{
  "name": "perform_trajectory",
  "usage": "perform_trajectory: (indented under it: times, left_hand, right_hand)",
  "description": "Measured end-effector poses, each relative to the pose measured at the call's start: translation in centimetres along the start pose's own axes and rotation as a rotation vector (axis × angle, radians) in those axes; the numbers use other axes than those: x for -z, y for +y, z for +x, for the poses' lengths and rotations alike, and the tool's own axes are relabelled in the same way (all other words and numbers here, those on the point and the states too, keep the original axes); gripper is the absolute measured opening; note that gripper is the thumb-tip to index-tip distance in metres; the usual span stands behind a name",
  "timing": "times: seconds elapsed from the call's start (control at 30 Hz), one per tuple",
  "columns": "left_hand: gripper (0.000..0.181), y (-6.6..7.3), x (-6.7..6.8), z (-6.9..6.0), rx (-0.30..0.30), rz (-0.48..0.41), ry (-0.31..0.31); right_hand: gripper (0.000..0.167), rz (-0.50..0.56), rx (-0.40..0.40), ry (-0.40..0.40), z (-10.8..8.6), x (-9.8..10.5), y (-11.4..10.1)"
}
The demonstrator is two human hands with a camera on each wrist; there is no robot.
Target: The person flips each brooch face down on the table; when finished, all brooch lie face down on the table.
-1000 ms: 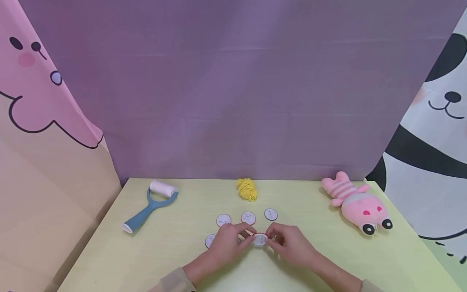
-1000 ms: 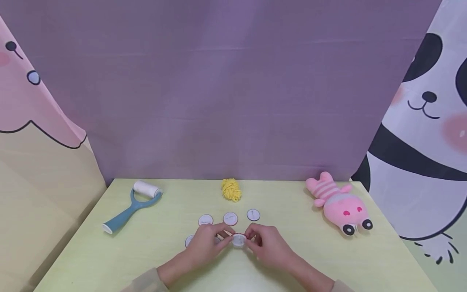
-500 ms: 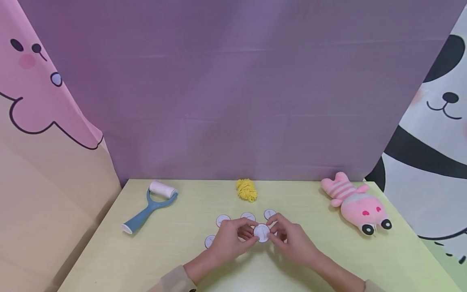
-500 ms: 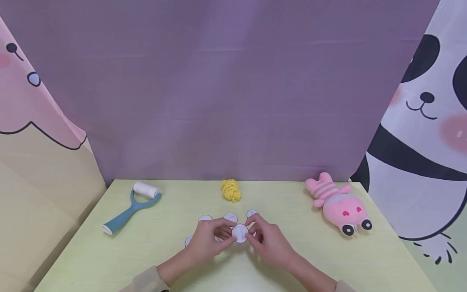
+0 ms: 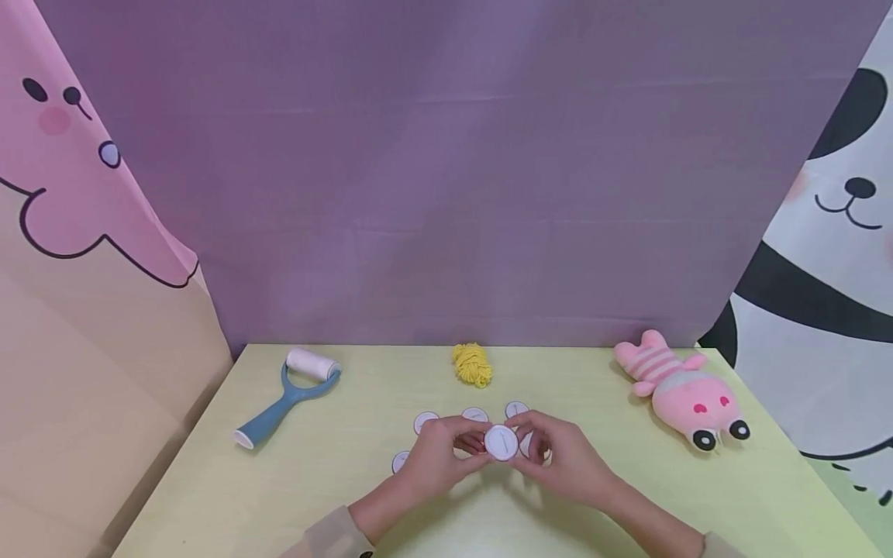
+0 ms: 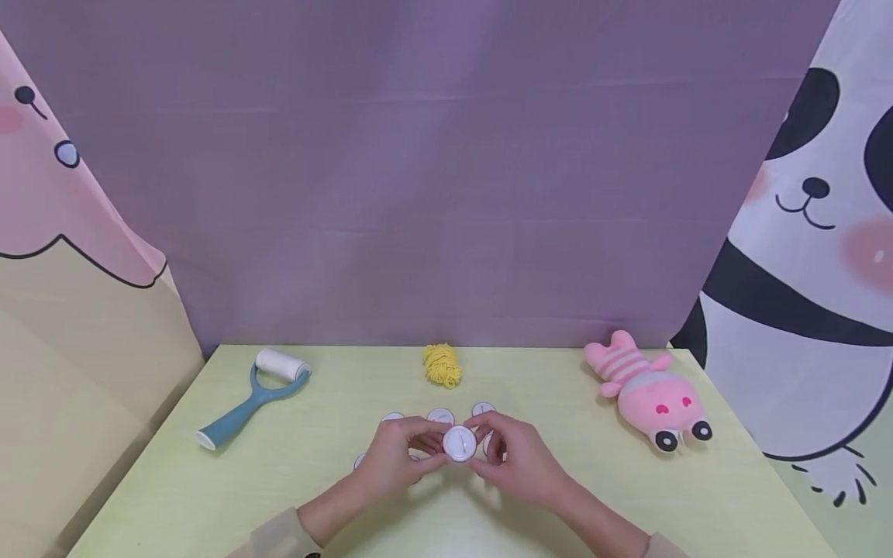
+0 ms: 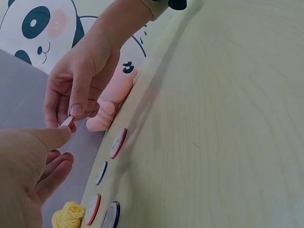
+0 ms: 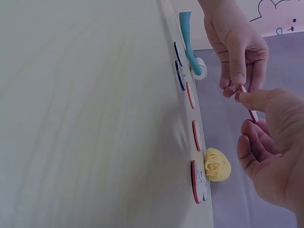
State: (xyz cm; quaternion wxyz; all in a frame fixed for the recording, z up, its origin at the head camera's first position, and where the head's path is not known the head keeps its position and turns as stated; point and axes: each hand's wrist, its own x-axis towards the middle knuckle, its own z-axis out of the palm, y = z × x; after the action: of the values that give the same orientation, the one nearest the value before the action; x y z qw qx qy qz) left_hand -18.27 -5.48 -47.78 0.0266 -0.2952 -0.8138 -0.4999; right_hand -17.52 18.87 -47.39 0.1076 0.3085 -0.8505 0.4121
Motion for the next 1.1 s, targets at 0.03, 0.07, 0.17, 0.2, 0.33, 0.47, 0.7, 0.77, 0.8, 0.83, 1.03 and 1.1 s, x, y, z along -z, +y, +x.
perform_trajectory:
  times: [0.03, 0.07, 0.17, 0.2, 0.33, 0.47, 0.7, 0.77, 0.8, 0.83, 1.03, 1.1]
  left_hand:
    - [0.032, -0.01, 0.03, 0.01, 0.0, 0.005, -0.006]
    - [0.032, -0.02, 0.06, 0.04, -0.002, 0.011, -0.012]
    - [0.031, -0.1, 0.14, 0.11, -0.007, 0.038, -0.029]
    - [0.032, -0.13, 0.16, 0.14, -0.012, 0.048, -0.033]
    - [0.033, -0.13, 0.23, 0.16, -0.031, 0.101, -0.048]
    - [0.033, -0.18, 0.22, 0.12, -0.044, 0.171, -0.057]
    - [0.033, -0.43, 0.09, 0.01, -0.062, 0.259, -0.073]
    - [0.033, -0.54, 0.06, 0.02, -0.073, 0.289, -0.074]
    - [0.033, -0.58, 0.05, 0.02, -0.078, 0.302, -0.075]
    - [0.033, -0.61, 0.05, 0.02, -0.081, 0.316, -0.077]
    - [0.034, -0.71, -0.03, -0.03, -0.081, 0.405, -0.1]
    - [0.035, -0.68, -0.06, -0.03, -0.082, 0.429, -0.105]
  right_hand:
    - [0.044, -0.003, 0.0, 0.004, 0.0, 0.02, -0.04]
    - [0.043, -0.006, 0.0, 0.009, 0.0, 0.05, -0.09]
    - [0.04, -0.014, -0.004, 0.017, 0.04, 0.08, -0.21]
    - [0.039, -0.016, -0.006, 0.017, 0.06, 0.09, -0.25]
    - [0.037, -0.032, -0.004, 0.012, 0.16, 0.14, -0.31]
    - [0.035, -0.041, 0.005, 0.001, 0.21, 0.2, -0.35]
    - [0.031, -0.031, -0.026, -0.035, 0.19, 0.08, -0.16]
    - [0.031, -0.035, -0.031, -0.046, 0.2, 0.0, -0.04]
    - [0.031, -0.038, -0.033, -0.052, 0.21, -0.05, 0.02]
    - [0.031, -0.041, -0.033, -0.057, 0.22, -0.1, 0.06]
    - [0.03, -0.045, -0.037, -0.078, 0.22, -0.33, 0.26]
    - [0.03, -0.044, -0.04, -0.082, 0.19, -0.41, 0.26]
